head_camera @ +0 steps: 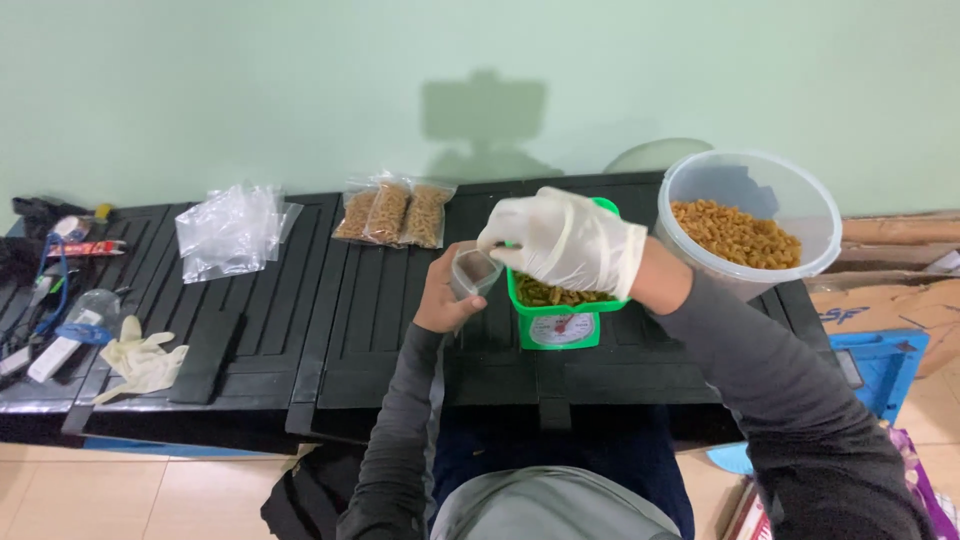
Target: Scooping snacks from a large container into a scale for weighing and then into individual plastic bags for packaging.
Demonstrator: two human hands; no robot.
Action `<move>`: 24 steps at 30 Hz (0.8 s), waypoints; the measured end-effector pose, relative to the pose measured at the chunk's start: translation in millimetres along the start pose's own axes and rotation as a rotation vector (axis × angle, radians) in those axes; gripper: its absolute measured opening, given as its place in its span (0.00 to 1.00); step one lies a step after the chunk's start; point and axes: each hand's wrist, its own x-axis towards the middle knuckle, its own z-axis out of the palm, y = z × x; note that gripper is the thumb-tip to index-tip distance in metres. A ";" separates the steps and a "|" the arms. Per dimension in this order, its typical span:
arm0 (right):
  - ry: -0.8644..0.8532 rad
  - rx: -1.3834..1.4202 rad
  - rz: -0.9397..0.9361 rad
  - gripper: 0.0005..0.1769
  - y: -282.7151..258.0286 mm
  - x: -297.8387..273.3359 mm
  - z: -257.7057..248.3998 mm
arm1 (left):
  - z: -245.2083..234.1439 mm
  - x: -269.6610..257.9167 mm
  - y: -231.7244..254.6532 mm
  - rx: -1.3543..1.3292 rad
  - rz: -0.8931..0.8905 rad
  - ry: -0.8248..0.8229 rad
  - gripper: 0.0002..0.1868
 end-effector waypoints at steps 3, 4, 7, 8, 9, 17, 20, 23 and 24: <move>-0.138 0.037 0.171 0.06 22.0 -9.7 -19.3 | -2.4 -20.0 -49.1 -0.003 0.008 0.110 0.51; -0.166 0.062 0.173 0.07 34.4 -16.9 -20.0 | -2.6 -23.5 -56.8 0.011 -0.005 0.137 0.51; -0.203 0.089 0.185 0.09 53.2 -36.2 -16.1 | -3.0 -27.9 -67.1 0.036 -0.024 0.160 0.52; -0.212 0.094 0.194 0.11 55.7 -43.6 -13.0 | -2.2 -30.3 -68.1 0.050 -0.033 0.158 0.52; -0.216 0.095 0.197 0.11 52.6 -45.0 -12.0 | -1.9 -31.7 -71.3 0.047 -0.036 0.159 0.52; -0.318 0.184 0.110 0.15 67.4 -51.4 24.3 | 0.5 -41.2 -100.8 0.073 -0.004 0.183 0.51; -0.288 0.229 0.180 0.17 69.0 -56.0 22.5 | 3.3 -39.1 -92.1 0.072 -0.007 0.183 0.53; -0.286 0.229 0.217 0.13 71.4 -56.2 21.0 | 7.9 -27.4 -61.6 0.065 -0.007 0.179 0.51; -0.287 0.226 0.212 0.13 67.0 -57.0 16.9 | 5.0 -24.0 -55.7 0.066 -0.004 0.182 0.51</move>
